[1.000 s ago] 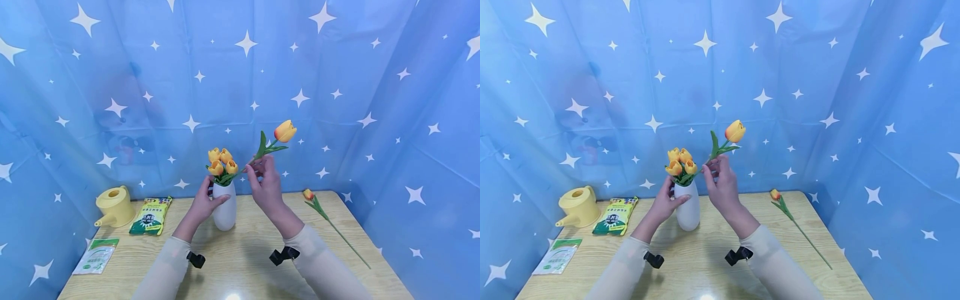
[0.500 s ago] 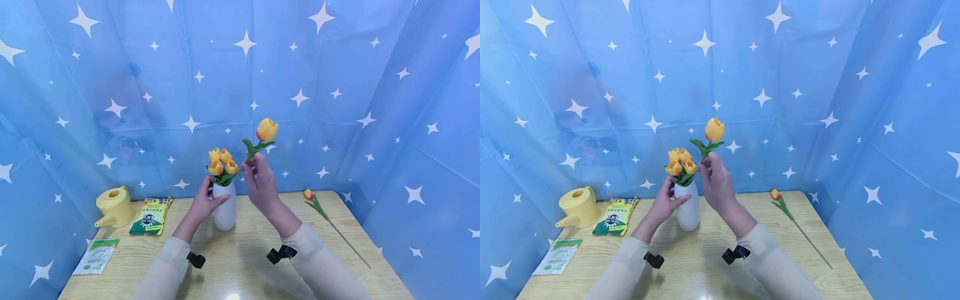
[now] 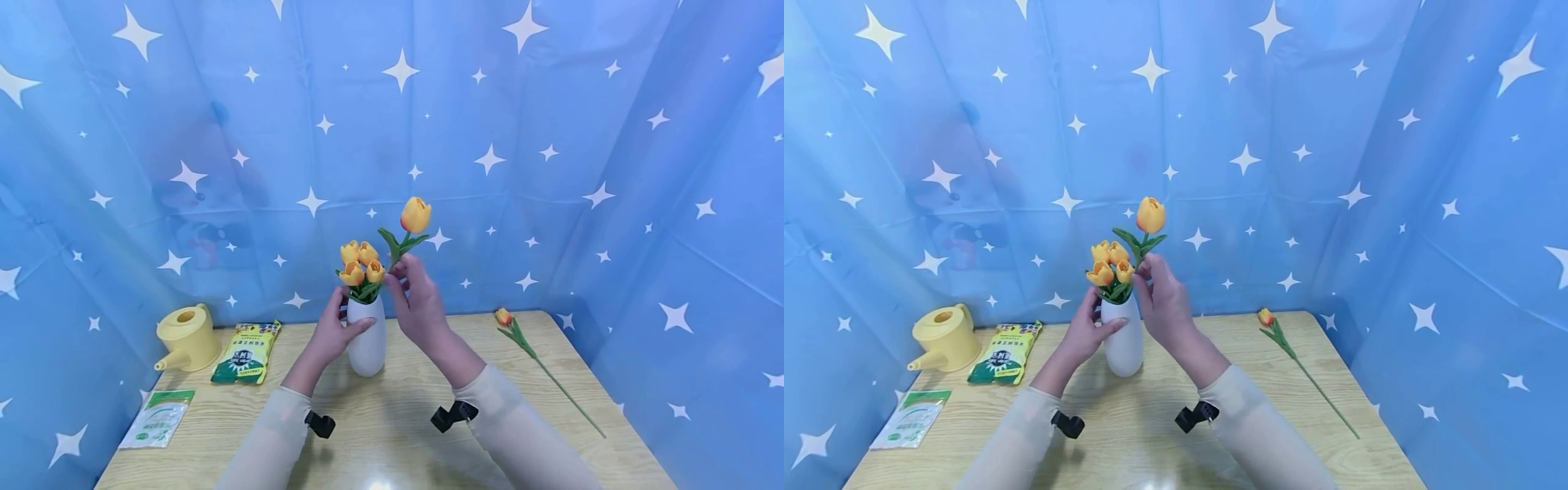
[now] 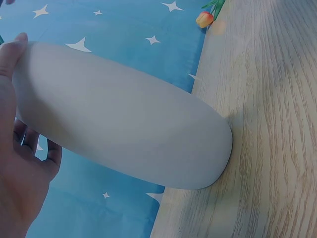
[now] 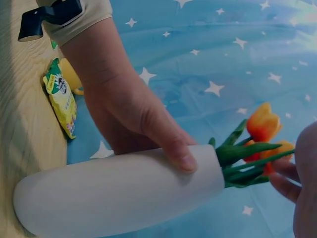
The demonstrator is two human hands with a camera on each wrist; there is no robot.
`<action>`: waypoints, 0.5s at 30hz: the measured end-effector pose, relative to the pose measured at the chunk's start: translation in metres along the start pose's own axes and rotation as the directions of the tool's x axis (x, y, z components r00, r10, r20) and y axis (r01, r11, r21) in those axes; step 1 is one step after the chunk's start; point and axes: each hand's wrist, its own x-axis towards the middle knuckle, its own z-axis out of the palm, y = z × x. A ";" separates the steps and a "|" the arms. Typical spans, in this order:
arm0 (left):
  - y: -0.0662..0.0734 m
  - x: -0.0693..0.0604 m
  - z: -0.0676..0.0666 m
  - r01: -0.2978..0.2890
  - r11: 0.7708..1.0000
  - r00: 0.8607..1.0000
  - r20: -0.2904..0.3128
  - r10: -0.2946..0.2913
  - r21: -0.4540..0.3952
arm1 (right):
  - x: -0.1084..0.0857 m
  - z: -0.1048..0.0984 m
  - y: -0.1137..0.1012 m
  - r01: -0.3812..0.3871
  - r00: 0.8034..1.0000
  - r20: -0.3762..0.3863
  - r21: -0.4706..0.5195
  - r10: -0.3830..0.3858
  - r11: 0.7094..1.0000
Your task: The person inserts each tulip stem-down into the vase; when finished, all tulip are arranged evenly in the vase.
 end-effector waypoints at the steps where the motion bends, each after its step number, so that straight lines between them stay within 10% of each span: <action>1: 0.000 0.000 0.000 -0.003 1.000 1.000 0.001 0.003 -0.001 | -0.002 0.001 0.000 -0.010 1.000 0.008 0.001 0.010 1.000; 15: -0.001 0.000 0.000 -0.046 0.999 0.999 0.003 0.046 0.014 | -0.017 0.010 0.000 -0.222 0.965 0.131 -0.054 0.227 0.974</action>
